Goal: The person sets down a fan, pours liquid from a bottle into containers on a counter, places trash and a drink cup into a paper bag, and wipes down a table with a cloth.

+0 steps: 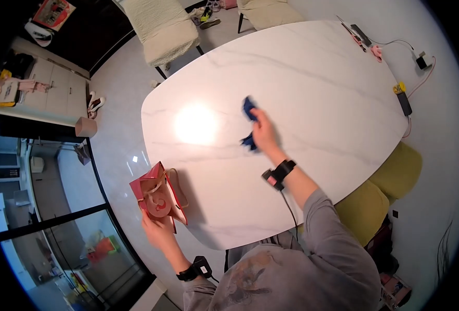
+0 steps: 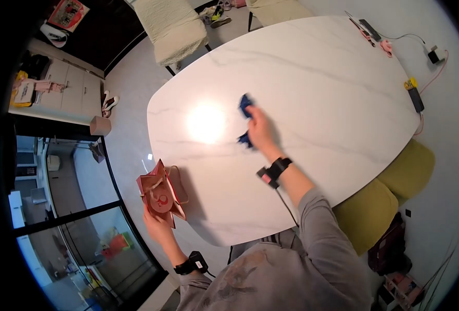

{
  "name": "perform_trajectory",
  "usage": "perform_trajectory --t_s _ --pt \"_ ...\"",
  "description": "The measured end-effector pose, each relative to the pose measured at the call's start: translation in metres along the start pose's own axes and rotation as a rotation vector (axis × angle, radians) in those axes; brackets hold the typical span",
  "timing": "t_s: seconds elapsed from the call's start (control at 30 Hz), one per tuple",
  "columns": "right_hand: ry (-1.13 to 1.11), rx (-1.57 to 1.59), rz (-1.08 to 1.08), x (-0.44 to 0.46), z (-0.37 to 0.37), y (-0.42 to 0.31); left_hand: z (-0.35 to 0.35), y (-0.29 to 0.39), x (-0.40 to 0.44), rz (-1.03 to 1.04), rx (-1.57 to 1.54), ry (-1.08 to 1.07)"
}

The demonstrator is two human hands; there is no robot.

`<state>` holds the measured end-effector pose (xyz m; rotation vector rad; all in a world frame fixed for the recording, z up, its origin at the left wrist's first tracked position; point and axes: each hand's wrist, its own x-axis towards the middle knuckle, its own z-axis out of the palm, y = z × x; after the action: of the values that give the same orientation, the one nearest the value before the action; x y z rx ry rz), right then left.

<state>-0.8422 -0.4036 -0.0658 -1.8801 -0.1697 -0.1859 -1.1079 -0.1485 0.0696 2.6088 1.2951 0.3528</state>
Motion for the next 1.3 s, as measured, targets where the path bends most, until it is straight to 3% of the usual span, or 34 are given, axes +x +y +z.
perform_trajectory --t_s 0.03,0.07,0.1,0.13,0.33,0.6,0.73,0.8,0.9,1.07,1.23,1.3 --pt "0.125 -0.186 -0.154 0.018 -0.006 0.018 0.001 -0.004 0.001 -0.007 0.002 0.004" --pt "0.107 -0.355 -0.191 0.034 -0.014 0.033 0.000 -0.013 0.000 -0.009 0.002 -0.003" --pt "0.096 -0.602 -0.046 0.041 -0.011 0.046 0.000 -0.020 -0.002 -0.014 0.004 -0.008" --pt "0.094 -0.636 -0.073 0.047 -0.007 0.050 -0.001 -0.026 -0.004 -0.025 0.009 -0.001" --pt "-0.219 -0.399 -0.432 0.053 0.075 0.032 -0.010 -0.045 -0.014 -0.137 0.006 0.016" --pt "-0.769 -0.168 -0.699 -0.102 0.142 -0.035 -0.011 -0.063 -0.015 -0.117 -0.011 0.017" --pt "-0.754 -0.160 -0.742 -0.099 0.129 -0.037 -0.010 -0.081 -0.011 -0.116 -0.012 0.040" --pt "-0.735 -0.221 -0.586 -0.070 0.108 -0.031 -0.015 -0.087 -0.010 -0.142 -0.005 0.016" --pt "-0.413 -0.362 -0.478 -0.024 0.042 0.016 -0.023 -0.103 -0.011 -0.157 -0.002 0.014" --pt "-0.184 -0.556 -0.273 -0.038 -0.079 0.052 -0.016 -0.141 -0.021 -0.206 -0.057 -0.021" --pt "0.004 -0.645 -0.172 -0.077 -0.037 0.047 0.005 -0.168 -0.036 -0.190 -0.147 -0.028" --pt "-0.102 -0.559 -0.235 -0.077 0.001 0.033 0.023 -0.187 -0.046 -0.173 -0.135 -0.055"
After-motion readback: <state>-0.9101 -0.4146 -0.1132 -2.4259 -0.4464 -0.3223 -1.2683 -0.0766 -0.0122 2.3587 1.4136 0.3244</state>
